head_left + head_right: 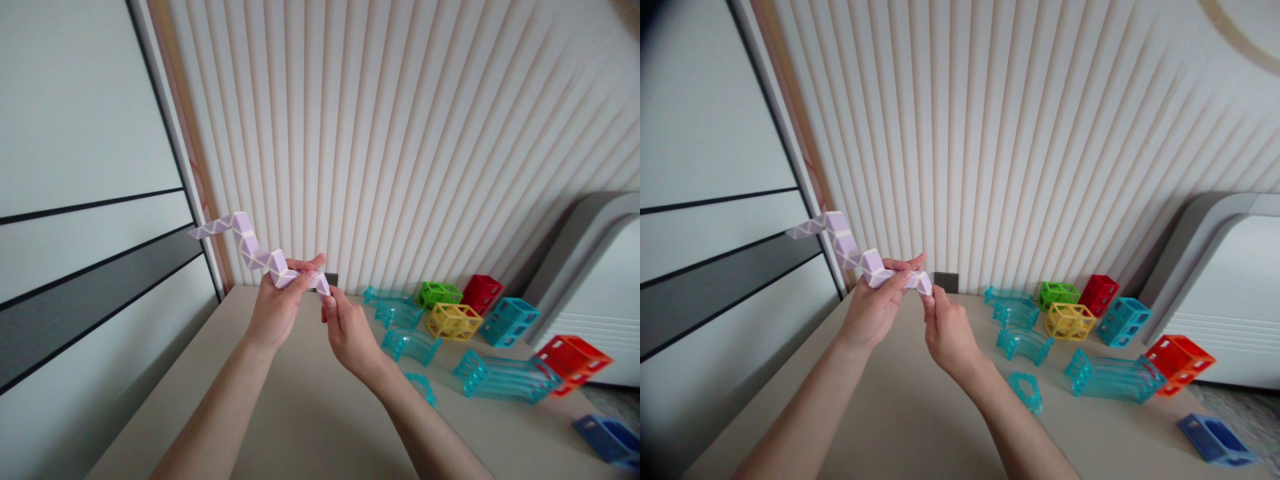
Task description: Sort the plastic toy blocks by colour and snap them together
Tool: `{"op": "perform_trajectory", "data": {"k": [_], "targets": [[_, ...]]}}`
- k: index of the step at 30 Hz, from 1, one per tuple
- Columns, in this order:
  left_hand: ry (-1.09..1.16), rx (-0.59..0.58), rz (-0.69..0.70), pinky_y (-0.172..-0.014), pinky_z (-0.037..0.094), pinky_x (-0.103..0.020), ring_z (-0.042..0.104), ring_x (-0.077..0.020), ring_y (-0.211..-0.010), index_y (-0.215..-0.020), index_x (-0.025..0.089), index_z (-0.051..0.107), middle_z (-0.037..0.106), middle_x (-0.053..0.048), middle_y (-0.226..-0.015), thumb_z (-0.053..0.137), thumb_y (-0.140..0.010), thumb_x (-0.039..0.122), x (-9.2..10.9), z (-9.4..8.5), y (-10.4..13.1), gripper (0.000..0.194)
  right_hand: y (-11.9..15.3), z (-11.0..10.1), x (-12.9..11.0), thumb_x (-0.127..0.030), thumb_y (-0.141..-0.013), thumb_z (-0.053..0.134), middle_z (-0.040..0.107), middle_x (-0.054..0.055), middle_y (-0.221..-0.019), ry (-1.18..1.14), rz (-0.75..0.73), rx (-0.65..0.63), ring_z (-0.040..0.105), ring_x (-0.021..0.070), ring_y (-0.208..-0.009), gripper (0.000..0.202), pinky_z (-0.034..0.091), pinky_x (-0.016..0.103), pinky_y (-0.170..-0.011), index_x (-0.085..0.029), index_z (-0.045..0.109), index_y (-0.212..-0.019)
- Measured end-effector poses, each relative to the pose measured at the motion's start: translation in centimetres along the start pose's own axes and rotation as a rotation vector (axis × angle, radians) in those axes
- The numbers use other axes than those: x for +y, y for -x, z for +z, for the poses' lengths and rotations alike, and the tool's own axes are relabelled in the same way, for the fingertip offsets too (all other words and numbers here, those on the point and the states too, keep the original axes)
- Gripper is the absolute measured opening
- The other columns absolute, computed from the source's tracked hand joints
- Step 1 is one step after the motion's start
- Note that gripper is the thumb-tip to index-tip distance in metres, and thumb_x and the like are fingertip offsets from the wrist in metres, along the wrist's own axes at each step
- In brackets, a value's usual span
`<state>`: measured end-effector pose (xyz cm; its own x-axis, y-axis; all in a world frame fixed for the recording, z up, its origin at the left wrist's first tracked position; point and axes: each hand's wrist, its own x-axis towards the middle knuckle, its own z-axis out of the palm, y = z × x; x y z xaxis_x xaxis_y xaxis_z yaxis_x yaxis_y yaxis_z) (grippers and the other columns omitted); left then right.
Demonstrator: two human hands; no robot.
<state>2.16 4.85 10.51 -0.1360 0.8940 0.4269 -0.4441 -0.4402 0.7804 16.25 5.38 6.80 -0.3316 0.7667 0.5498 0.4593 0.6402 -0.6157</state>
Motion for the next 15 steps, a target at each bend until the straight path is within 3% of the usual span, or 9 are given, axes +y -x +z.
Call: {"op": "perform_trajectory", "data": {"k": [5, 10, 13, 15], "targets": [[-0.045, -0.004, -0.026, -0.107, 0.046, -0.041, 0.064, -0.025, -0.121, -0.085, 0.021, 0.07, 0.077, -0.009, -0.114, 0.082, -0.076, 0.034, -0.5, -0.6, -0.4, 0.02, 0.1, 0.3, -0.3, -0.058, -0.104, 0.024, 0.053, -0.001, -0.059, -0.263, 0.154, -0.113, 0.048, 0.0115, -0.047, 0.053, 0.034, 0.024, -0.049, -0.02, 0.051, -0.078], [-0.119, -0.103, 0.007, -0.103, 0.048, -0.041, 0.063, -0.0263, -0.122, -0.087, 0.022, 0.07, 0.073, -0.01, -0.123, 0.079, -0.08, 0.032, -0.9, -1.0, 0.0, 0.016, -0.2, -0.1, -0.1, -0.071, -0.096, 0.034, 0.049, -0.007, -0.057, -0.746, 0.445, -0.252, 0.037, 0.0077, -0.034, 0.057, 0.028, 0.02, -0.035, -0.019, 0.055, -0.097], [-0.197, -0.195, -0.014, -0.087, 0.055, -0.039, 0.068, -0.0269, -0.11, -0.089, 0.022, 0.07, 0.074, -0.011, -0.12, 0.076, -0.082, 0.033, -0.4, -1.0, 0.6, 0.014, -0.7, -0.5, -0.1, -0.07, -0.095, 0.037, 0.049, -0.006, -0.052, -0.955, 0.614, -0.389, 0.035, 0.0072, -0.031, 0.057, 0.026, 0.02, -0.031, -0.016, 0.058, -0.092], [-0.281, -0.19, -0.012, -0.074, 0.056, -0.035, 0.071, -0.0248, -0.095, -0.089, 0.022, 0.069, 0.076, -0.01, -0.112, 0.074, -0.084, 0.037, 0.0, -1.0, 0.7, 0.017, -0.8, -0.6, -0.3, -0.068, -0.096, 0.034, 0.051, -0.004, -0.051, -1.011, 0.656, -0.449, 0.039, 0.0079, -0.031, 0.059, 0.029, 0.02, -0.031, -0.015, 0.059, -0.086]]}}
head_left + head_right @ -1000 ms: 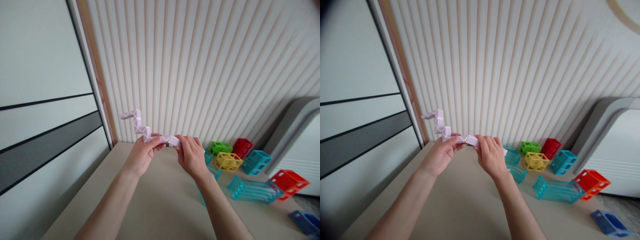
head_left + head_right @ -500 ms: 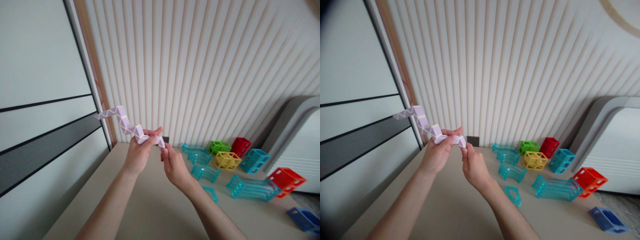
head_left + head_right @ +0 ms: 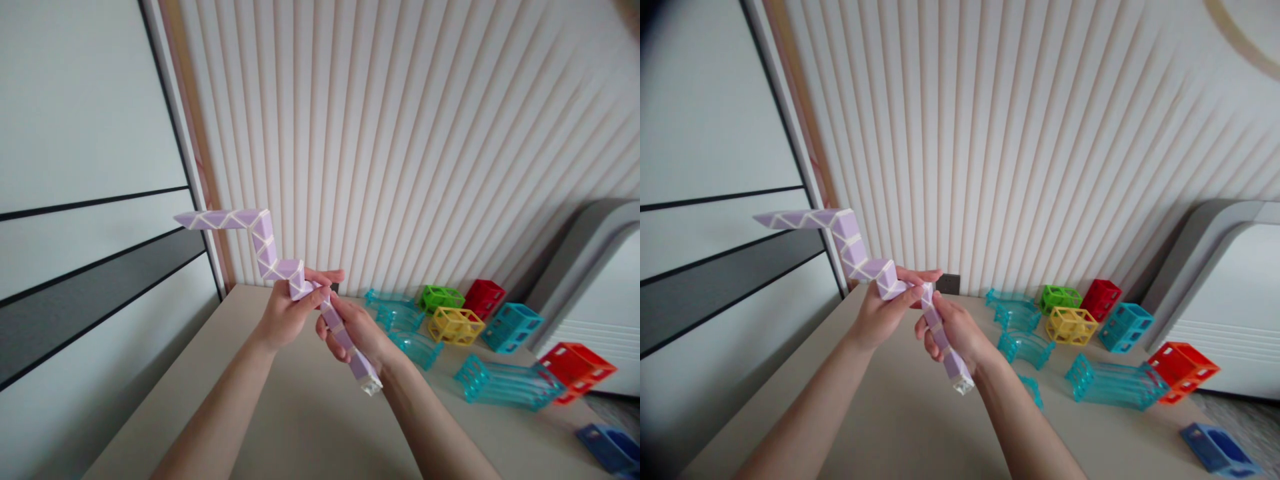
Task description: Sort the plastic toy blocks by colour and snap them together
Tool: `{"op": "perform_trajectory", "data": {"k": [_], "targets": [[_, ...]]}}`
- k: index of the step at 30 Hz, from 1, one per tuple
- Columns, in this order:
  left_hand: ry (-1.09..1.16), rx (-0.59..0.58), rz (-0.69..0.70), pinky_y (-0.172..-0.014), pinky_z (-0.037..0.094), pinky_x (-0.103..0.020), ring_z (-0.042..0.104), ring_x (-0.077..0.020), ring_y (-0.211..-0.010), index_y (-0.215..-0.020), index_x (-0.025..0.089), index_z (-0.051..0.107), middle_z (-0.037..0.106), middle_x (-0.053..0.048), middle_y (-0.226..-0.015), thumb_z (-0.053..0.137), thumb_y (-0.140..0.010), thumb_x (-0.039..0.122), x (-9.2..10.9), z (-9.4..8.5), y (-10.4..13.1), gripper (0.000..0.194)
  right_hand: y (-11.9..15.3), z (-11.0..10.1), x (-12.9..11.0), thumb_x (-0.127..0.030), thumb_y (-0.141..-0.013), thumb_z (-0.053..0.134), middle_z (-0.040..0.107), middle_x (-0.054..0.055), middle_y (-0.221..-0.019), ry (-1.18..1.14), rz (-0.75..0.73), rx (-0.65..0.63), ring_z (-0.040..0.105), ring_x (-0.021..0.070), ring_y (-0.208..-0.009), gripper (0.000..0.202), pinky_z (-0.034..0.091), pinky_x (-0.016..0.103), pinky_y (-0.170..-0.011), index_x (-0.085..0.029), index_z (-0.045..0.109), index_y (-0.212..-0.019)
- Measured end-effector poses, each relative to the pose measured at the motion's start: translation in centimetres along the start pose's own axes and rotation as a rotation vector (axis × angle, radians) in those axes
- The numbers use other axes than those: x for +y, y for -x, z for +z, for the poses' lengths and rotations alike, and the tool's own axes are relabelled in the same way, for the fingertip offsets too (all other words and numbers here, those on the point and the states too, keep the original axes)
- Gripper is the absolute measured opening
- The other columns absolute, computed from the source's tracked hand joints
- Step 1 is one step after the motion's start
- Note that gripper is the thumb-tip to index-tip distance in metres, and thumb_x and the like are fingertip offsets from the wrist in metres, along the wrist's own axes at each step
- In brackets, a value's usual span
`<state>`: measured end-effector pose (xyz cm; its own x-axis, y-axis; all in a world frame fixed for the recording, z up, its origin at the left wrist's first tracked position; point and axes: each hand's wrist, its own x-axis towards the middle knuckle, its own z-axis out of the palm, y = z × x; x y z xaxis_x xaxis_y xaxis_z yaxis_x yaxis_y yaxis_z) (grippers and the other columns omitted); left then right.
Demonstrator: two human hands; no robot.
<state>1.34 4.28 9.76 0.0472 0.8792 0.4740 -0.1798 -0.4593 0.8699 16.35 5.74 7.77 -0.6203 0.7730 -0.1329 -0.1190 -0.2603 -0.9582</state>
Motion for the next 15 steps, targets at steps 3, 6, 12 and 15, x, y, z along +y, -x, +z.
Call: {"op": "perform_trajectory", "data": {"k": [3, 6, 12, 15], "targets": [[-0.138, 0.142, 0.071, -0.068, 0.052, -0.029, 0.068, -0.019, -0.078, -0.09, 0.021, 0.068, 0.076, -0.006, -0.09, 0.072, -0.085, 0.039, 0.1, -0.3, -0.4, 0.019, 0.2, 0.3, 0.1, -0.067, -0.096, 0.038, 0.063, 0.001, -0.072, 0.084, -0.036, -0.033, 0.052, 0.0094, -0.04, 0.056, 0.038, 0.021, -0.038, -0.016, 0.062, -0.098], [-0.282, 0.319, 0.14, -0.063, 0.046, -0.024, 0.06, -0.0144, -0.063, -0.088, 0.021, 0.065, 0.064, 0.002, -0.066, 0.069, -0.087, 0.04, -0.6, -0.9, -1.2, 0.019, 0.5, 0.5, 0.4, -0.054, -0.093, 0.056, 0.065, 0.002, -0.084, 0.468, -0.151, 0.019, 0.055, 0.009, -0.047, 0.037, 0.035, 0.021, -0.043, -0.019, 0.065, -0.101], [-0.494, 0.306, 0.032, -0.052, 0.034, -0.023, 0.045, -0.0123, -0.05, -0.083, 0.021, 0.064, 0.051, 0.006, -0.054, 0.066, -0.086, 0.044, -2.3, -2.4, -2.2, 0.024, 1.2, 0.9, 0.7, -0.038, -0.095, 0.057, 0.056, -0.001, -0.058, 1.145, -0.35, 0.282, 0.046, 0.011, -0.052, 0.035, 0.021, 0.027, -0.051, -0.019, 0.061, -0.066], [-0.455, 0.203, -0.023, -0.049, 0.031, -0.023, 0.042, -0.0119, -0.048, -0.082, 0.02, 0.064, 0.048, 0.006, -0.052, 0.067, -0.085, 0.049, -2.4, -2.6, -2.1, 0.028, 1.6, 0.7, 0.2, -0.043, -0.099, 0.049, 0.046, -0.002, -0.052, 1.119, -0.342, 0.195, 0.037, 0.0094, -0.048, 0.047, 0.018, 0.028, -0.049, -0.018, 0.055, -0.06]]}}
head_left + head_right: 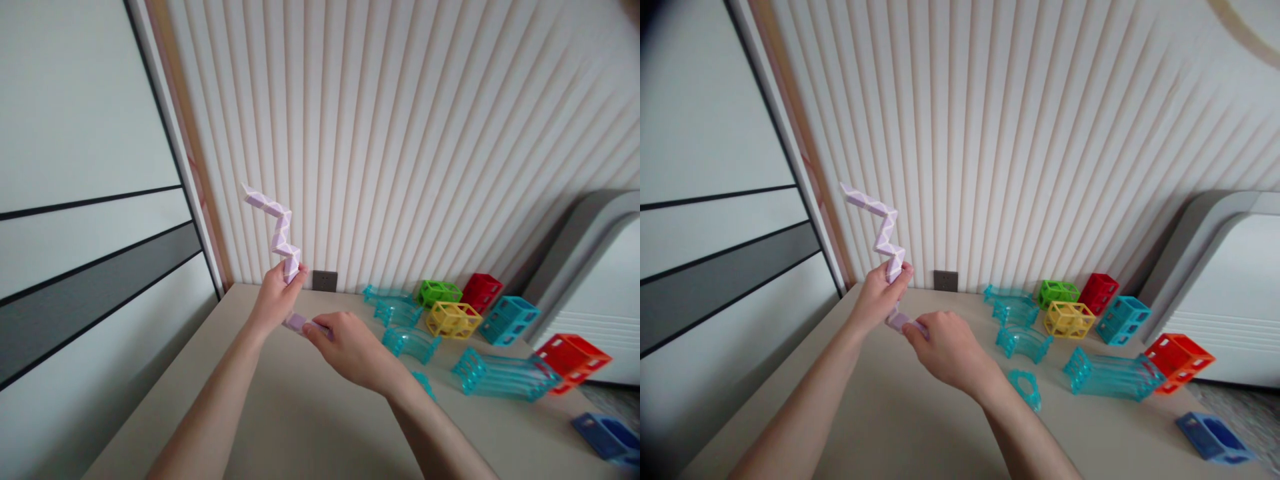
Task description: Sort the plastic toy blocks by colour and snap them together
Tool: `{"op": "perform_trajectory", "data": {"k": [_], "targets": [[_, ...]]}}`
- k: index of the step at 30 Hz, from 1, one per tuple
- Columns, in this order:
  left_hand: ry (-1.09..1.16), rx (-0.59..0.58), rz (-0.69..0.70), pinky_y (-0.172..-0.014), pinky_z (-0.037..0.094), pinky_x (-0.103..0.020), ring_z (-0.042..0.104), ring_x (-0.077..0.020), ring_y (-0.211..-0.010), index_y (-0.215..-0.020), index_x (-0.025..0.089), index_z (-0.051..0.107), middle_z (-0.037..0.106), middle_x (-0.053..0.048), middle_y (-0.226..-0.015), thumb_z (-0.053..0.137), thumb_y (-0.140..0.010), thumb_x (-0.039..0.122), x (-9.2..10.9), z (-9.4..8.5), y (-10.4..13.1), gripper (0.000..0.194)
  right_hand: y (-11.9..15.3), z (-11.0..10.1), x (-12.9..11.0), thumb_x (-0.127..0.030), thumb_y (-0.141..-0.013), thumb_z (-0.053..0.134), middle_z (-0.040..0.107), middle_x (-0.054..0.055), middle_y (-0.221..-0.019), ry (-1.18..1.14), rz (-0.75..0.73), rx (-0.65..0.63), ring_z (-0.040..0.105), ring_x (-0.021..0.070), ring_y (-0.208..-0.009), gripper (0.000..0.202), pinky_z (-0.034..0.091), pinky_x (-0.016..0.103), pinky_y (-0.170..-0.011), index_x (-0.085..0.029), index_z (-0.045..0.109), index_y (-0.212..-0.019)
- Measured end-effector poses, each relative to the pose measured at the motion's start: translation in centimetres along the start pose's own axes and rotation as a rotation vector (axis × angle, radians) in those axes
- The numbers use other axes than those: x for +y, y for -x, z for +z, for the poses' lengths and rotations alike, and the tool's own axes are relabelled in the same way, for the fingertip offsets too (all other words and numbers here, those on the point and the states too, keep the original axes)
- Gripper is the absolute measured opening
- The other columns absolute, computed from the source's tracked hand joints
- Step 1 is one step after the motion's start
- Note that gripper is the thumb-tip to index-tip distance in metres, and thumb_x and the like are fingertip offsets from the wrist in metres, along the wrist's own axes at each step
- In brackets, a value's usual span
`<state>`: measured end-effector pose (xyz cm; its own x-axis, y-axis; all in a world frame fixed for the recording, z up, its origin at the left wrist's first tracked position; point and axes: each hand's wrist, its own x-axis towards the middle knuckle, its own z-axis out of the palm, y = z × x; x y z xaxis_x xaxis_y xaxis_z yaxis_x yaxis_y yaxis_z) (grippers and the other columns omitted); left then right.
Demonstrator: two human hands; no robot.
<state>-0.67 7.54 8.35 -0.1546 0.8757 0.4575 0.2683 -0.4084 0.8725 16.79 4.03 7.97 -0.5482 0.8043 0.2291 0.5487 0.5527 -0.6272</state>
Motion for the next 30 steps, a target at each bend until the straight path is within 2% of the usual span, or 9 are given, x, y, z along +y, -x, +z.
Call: {"op": "perform_trajectory", "data": {"k": [3, 6, 10, 15, 18, 20, 23, 26, 30], "targets": [[0.119, -0.173, -0.052, -0.046, 0.026, -0.023, 0.037, -0.0102, -0.045, -0.084, 0.02, 0.062, 0.044, 0.007, -0.052, 0.065, -0.086, 0.052, 0.4, 0.1, 0.4, 0.032, 0.0, -1.2, 0.7, -0.053, -0.098, 0.048, 0.037, -0.005, -0.051, -0.16, 0.02, -0.164, 0.028, 0.0083, -0.047, 0.055, 0.018, 0.026, -0.045, -0.018, 0.052, -0.056], [0.327, -0.316, -0.092, -0.047, 0.025, -0.022, 0.034, -0.0087, -0.045, -0.089, 0.02, 0.06, 0.04, 0.009, -0.05, 0.065, -0.088, 0.05, 1.0, 0.3, 0.9, 0.03, -0.4, -2.4, 1.8, -0.062, -0.096, 0.047, 0.041, -0.005, -0.054, -0.351, 0.076, -0.357, 0.028, 0.0075, -0.046, 0.056, 0.022, 0.023, -0.042, -0.016, 0.063, -0.068], [0.547, -0.211, -0.06, -0.052, 0.032, -0.023, 0.035, -0.0077, -0.046, -0.089, 0.021, 0.059, 0.037, 0.01, -0.05, 0.069, -0.086, 0.046, 1.6, 0.3, 0.9, 0.027, -0.7, -2.7, 2.4, -0.065, -0.094, 0.048, 0.048, -0.004, -0.057, -0.508, 0.067, -0.436, 0.035, 0.0065, -0.043, 0.056, 0.025, 0.021, -0.04, -0.015, 0.069, -0.079], [0.586, 0.18, -0.037, -0.049, 0.033, -0.021, 0.036, -0.0058, -0.044, -0.086, 0.021, 0.058, 0.037, 0.011, -0.052, 0.076, -0.08, 0.042, 1.5, -0.2, -0.1, 0.028, -0.7, -2.1, 2.3, -0.049, -0.087, 0.07, 0.066, 0.0, -0.075, -0.408, 0.067, -0.066, 0.055, 0.0116, -0.057, 0.041, 0.042, 0.022, -0.051, -0.019, 0.069, -0.114], [0.614, 0.318, -0.091, -0.054, 0.041, -0.021, 0.05, -0.0071, -0.05, -0.091, 0.022, 0.058, 0.049, 0.01, -0.058, 0.08, -0.074, 0.039, 1.3, -0.5, -0.6, 0.033, -0.7, -2.3, 2.3, -0.041, -0.087, 0.07, 0.07, 0.001, -0.076, -0.26, 0.039, 0.161, 0.062, 0.0152, -0.064, 0.03, 0.046, 0.024, -0.057, -0.021, 0.071, -0.109], [0.644, 0.28, -0.148, -0.064, 0.048, -0.024, 0.063, -0.0112, -0.067, -0.103, 0.023, 0.058, 0.064, 0.004, -0.076, 0.082, -0.07, 0.037, 1.3, -0.6, -0.6, 0.043, -0.8, -2.6, 2.4, -0.039, -0.088, 0.071, 0.073, 0.002, -0.079, -0.182, -0.011, 0.232, 0.066, 0.0166, -0.068, 0.025, 0.049, 0.025, -0.062, -0.022, 0.072, -0.106], [0.645, 0.116, -0.248, -0.072, 0.051, -0.027, 0.067, -0.0176, -0.092, -0.112, 0.023, 0.056, 0.069, -0.003, -0.099, 0.083, -0.069, 0.035, 1.8, -0.7, -0.3, 0.052, -1.0, -3.0, 2.8, -0.035, -0.089, 0.071, 0.076, 0.004, -0.091, -0.069, -0.085, 0.366, 0.069, 0.0187, -0.074, 0.02, 0.052, 0.028, -0.068, -0.023, 0.073, -0.105], [0.565, -0.003, -0.322, -0.076, 0.051, -0.028, 0.067, -0.0193, -0.098, -0.119, 0.023, 0.052, 0.07, -0.003, -0.096, 0.08, -0.073, 0.034, 2.3, -0.8, 0.3, 0.055, -1.0, -3.3, 3.3, -0.031, -0.091, 0.069, 0.077, 0.005, -0.098, 0.035, -0.179, 0.454, 0.071, 0.0206, -0.083, 0.018, 0.053, 0.029, -0.076, -0.023, 0.072, -0.107], [0.449, -0.038, -0.295, -0.081, 0.053, -0.029, 0.07, -0.0181, -0.094, -0.131, 0.026, 0.043, 0.07, -0.001, -0.095, 0.077, -0.08, 0.036, 2.5, -0.6, 0.9, 0.063, -0.8, -3.7, 3.1, -0.031, -0.092, 0.068, 0.076, 0.005, -0.096, 0.055, -0.235, 0.46, 0.071, 0.0204, -0.083, 0.019, 0.053, 0.029, -0.076, -0.023, 0.071, -0.109]]}}
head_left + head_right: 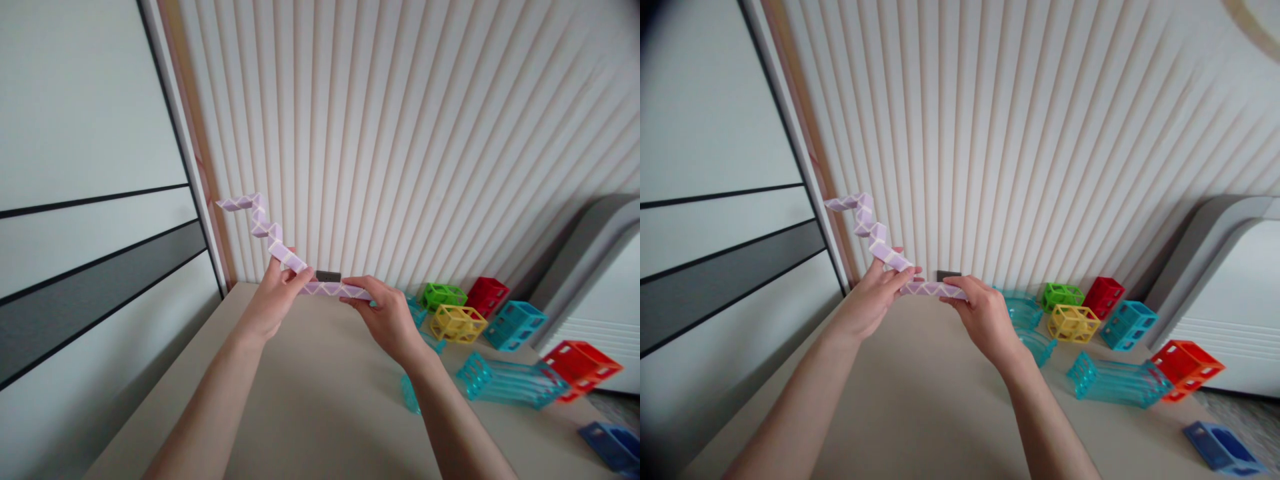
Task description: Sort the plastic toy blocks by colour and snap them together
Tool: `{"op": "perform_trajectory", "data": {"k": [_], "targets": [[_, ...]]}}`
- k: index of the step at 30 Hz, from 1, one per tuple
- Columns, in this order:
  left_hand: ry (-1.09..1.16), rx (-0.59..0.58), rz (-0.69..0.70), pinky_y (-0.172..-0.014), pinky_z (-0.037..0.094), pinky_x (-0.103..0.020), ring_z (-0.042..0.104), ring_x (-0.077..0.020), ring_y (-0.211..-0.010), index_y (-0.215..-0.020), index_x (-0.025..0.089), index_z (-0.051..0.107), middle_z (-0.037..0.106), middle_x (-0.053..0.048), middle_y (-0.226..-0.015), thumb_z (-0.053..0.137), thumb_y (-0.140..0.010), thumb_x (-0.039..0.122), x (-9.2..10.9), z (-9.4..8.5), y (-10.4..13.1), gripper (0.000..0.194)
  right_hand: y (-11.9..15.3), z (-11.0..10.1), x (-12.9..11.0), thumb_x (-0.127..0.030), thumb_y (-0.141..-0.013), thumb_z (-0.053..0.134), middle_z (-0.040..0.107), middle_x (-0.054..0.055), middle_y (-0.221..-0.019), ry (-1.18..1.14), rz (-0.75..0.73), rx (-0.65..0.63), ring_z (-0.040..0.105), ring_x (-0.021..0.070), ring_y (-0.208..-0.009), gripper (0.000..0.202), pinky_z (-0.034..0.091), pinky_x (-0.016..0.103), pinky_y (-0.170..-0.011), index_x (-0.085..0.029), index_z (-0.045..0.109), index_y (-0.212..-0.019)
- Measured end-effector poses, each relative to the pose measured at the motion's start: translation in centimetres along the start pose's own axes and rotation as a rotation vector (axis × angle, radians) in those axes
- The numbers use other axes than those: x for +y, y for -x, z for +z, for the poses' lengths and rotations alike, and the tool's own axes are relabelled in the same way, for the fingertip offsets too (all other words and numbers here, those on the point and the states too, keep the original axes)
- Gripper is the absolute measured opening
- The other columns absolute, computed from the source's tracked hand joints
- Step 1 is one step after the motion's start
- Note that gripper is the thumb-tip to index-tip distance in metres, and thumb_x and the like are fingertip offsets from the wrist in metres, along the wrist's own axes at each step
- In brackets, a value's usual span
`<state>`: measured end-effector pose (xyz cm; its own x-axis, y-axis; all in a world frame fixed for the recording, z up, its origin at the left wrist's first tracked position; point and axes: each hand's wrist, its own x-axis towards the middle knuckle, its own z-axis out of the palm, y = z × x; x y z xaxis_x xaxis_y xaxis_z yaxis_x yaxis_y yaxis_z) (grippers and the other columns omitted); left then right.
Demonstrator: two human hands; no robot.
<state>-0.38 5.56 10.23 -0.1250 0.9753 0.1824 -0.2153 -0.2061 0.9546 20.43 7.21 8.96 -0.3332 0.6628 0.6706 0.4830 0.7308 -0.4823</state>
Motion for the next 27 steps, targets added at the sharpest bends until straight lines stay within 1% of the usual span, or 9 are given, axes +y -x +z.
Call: {"op": "perform_trajectory", "data": {"k": [2, 4, 6, 10, 16, 19, 22, 24, 27], "targets": [[-0.094, -0.025, 0.002, -0.064, 0.052, -0.026, 0.069, -0.0159, -0.073, -0.123, 0.024, 0.049, 0.068, 0.0, -0.083, 0.074, -0.082, 0.043, -0.3, 0.1, 0.1, 0.052, 0.0, -0.2, -0.5, -0.034, -0.091, 0.069, 0.076, 0.005, -0.093, -0.023, 0.04, -0.004, 0.069, 0.0196, -0.078, 0.021, 0.053, 0.028, -0.071, -0.022, 0.072, -0.107], [-0.195, -0.051, 0.0, -0.048, 0.043, -0.023, 0.06, -0.0118, -0.052, -0.106, 0.02, 0.056, 0.064, 0.002, -0.068, 0.067, -0.086, 0.052, -0.6, 0.2, 0.2, 0.039, 0.0, -0.4, -0.9, -0.037, -0.089, 0.07, 0.075, 0.004, -0.086, -0.055, 0.102, -0.019, 0.067, 0.0185, -0.071, 0.022, 0.051, 0.027, -0.065, -0.021, 0.072, -0.105], [-0.248, -0.068, 0.003, -0.042, 0.036, -0.021, 0.052, -0.0094, -0.044, -0.094, 0.019, 0.057, 0.06, 0.003, -0.061, 0.06, -0.09, 0.056, -0.8, 0.3, 0.2, 0.037, 0.1, -0.7, -1.3, -0.04, -0.089, 0.069, 0.074, 0.003, -0.081, -0.1, 0.152, -0.045, 0.065, 0.018, -0.068, 0.024, 0.048, 0.026, -0.062, -0.02, 0.072, -0.102], [-0.219, -0.111, 0.053, -0.044, 0.036, -0.019, 0.052, -0.0086, -0.047, -0.098, 0.02, 0.057, 0.06, 0.004, -0.061, 0.057, -0.092, 0.055, -0.4, 0.4, 0.4, 0.036, 0.1, -1.3, -1.6, -0.048, -0.088, 0.069, 0.069, 0.003, -0.073, -0.265, 0.224, -0.085, 0.062, 0.0174, -0.066, 0.032, 0.045, 0.025, -0.058, -0.017, 0.07, -0.097], [-0.106, -0.19, 0.093, -0.048, 0.038, -0.019, 0.053, -0.0084, -0.05, -0.104, 0.02, 0.054, 0.056, 0.006, -0.061, 0.055, -0.094, 0.055, -0.2, 1.3, 1.0, 0.036, 0.2, -1.8, -1.4, -0.057, -0.09, 0.064, 0.065, 0.002, -0.059, -0.669, 0.353, -0.222, 0.062, 0.0162, -0.058, 0.043, 0.044, 0.025, -0.057, -0.015, 0.068, -0.082], [-0.078, -0.134, 0.147, -0.049, 0.039, -0.019, 0.053, -0.0082, -0.051, -0.105, 0.022, 0.053, 0.055, 0.007, -0.064, 0.054, -0.095, 0.054, -0.6, 1.9, 1.1, 0.034, 0.2, -0.3, -1.1, -0.059, -0.089, 0.064, 0.055, -0.003, -0.049, -0.953, 0.42, -0.233, 0.057, 0.0142, -0.048, 0.043, 0.043, 0.025, -0.052, -0.017, 0.067, -0.081], [-0.121, 0.004, 0.228, -0.049, 0.04, -0.02, 0.051, -0.0088, -0.051, -0.104, 0.023, 0.052, 0.054, 0.008, -0.064, 0.053, -0.095, 0.053, -0.8, 1.9, 0.8, 0.031, 0.2, 2.0, -1.1, -0.063, -0.087, 0.063, 0.049, -0.006, -0.046, -1.181, 0.507, -0.205, 0.048, 0.0112, -0.04, 0.045, 0.037, 0.023, -0.044, -0.018, 0.064, -0.079], [-0.202, 0.068, 0.242, -0.047, 0.038, -0.02, 0.05, -0.0089, -0.048, -0.097, 0.022, 0.052, 0.055, 0.007, -0.062, 0.051, -0.096, 0.051, -0.9, 1.4, 0.4, 0.03, 0.2, 3.2, -1.2, -0.065, -0.088, 0.06, 0.054, -0.003, -0.055, -1.151, 0.558, -0.17, 0.051, 0.0112, -0.043, 0.047, 0.037, 0.023, -0.044, -0.018, 0.063, -0.08], [-0.322, 0.112, 0.187, -0.042, 0.033, -0.02, 0.048, -0.0093, -0.043, -0.086, 0.021, 0.05, 0.057, 0.005, -0.058, 0.049, -0.097, 0.049, -1.3, 0.6, -0.4, 0.03, 0.2, 3.9, -1.4, -0.061, -0.09, 0.059, 0.068, 0.005, -0.083, -0.745, 0.474, -0.028, 0.064, 0.017, -0.066, 0.044, 0.048, 0.027, -0.057, -0.018, 0.066, -0.094]]}}
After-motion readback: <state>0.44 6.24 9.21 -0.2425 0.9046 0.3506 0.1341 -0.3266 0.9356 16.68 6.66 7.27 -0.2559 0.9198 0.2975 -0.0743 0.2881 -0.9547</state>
